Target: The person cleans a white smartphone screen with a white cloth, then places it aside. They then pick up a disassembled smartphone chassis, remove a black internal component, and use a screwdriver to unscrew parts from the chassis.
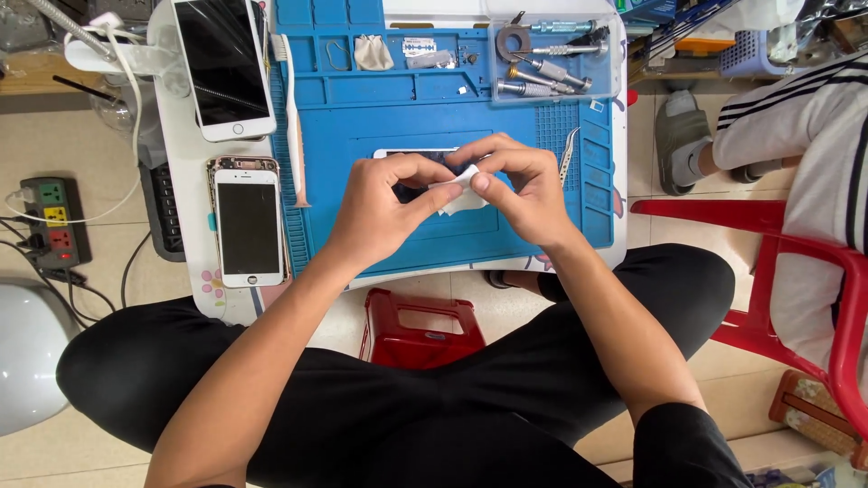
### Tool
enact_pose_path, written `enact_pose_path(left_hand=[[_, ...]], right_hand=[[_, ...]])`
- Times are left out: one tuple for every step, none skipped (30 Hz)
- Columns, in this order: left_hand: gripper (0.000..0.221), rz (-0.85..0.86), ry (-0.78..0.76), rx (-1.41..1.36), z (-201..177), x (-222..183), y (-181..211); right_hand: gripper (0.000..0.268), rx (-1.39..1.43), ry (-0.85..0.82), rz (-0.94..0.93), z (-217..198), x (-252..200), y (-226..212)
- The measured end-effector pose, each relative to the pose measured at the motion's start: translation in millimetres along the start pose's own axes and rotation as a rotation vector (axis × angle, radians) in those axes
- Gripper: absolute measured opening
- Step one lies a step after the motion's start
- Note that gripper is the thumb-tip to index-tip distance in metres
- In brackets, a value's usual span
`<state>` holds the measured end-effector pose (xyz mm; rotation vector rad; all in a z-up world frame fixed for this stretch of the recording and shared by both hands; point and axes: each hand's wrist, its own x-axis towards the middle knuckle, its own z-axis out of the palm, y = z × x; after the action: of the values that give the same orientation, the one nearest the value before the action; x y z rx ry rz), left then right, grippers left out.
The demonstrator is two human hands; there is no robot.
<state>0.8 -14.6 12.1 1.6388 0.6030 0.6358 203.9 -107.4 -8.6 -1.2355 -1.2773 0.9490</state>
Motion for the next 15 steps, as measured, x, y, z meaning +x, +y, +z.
enact_pose_path(left_hand=[[0.012, -0.001, 0.0, -0.001, 2, 0, -2], [0.013, -0.006, 0.013, -0.023, 3, 0, -5], [0.014, -0.011, 0.027, -0.045, 5, 0, -7], [0.014, -0.013, 0.025, -0.048, 5, -1, -8], [0.015, -0.025, 0.035, -0.048, 5, -1, -10], [0.017, -0.029, 0.042, -0.056, 9, 1, -12], [0.017, -0.024, 0.036, -0.068, 8, 2, -11], [0.017, -0.027, 0.063, 0.001, 7, 2, -10], [0.019, -0.031, 0.089, 0.069, 5, 2, -9], [0.019, -0.03, 0.091, 0.063, 0, 2, -8], [0.03, 0.026, 0.065, 0.325, -6, 2, -7], [0.041, 0.075, 0.037, 0.595, -15, -1, -6], [0.041, 0.069, 0.039, 0.596, -16, -3, -14], [0.05, 0.045, -0.006, 0.68, -16, -6, -23], [0.058, 0.02, -0.052, 0.763, -16, -9, -31]], right_hand=[[0.021, 0.0, 0.0, 0.001, 0, 0, 0], [0.015, 0.046, 0.008, 0.01, 1, -1, 0], [0.013, 0.092, 0.016, 0.018, 2, -1, 0], [0.013, 0.09, 0.018, 0.022, 4, -2, 2], [0.011, 0.103, 0.042, 0.047, 5, -3, 4], [0.011, 0.105, 0.069, 0.072, 1, -5, 4], [0.011, 0.092, 0.074, 0.076, -2, -5, 10], [0.012, 0.066, 0.131, 0.1, -5, -6, 16], [0.014, 0.039, 0.187, 0.124, -7, -6, 22], [0.014, 0.033, 0.185, 0.126, -10, -6, 18], [0.02, -0.146, 0.275, 0.055, -12, -6, 15], [0.027, -0.315, 0.36, -0.016, -10, -5, 12], [0.027, -0.311, 0.356, -0.014, -11, -7, 20], [0.035, -0.629, 0.367, -0.197, -14, -10, 27], [0.046, -0.944, 0.368, -0.385, -16, -14, 34]])
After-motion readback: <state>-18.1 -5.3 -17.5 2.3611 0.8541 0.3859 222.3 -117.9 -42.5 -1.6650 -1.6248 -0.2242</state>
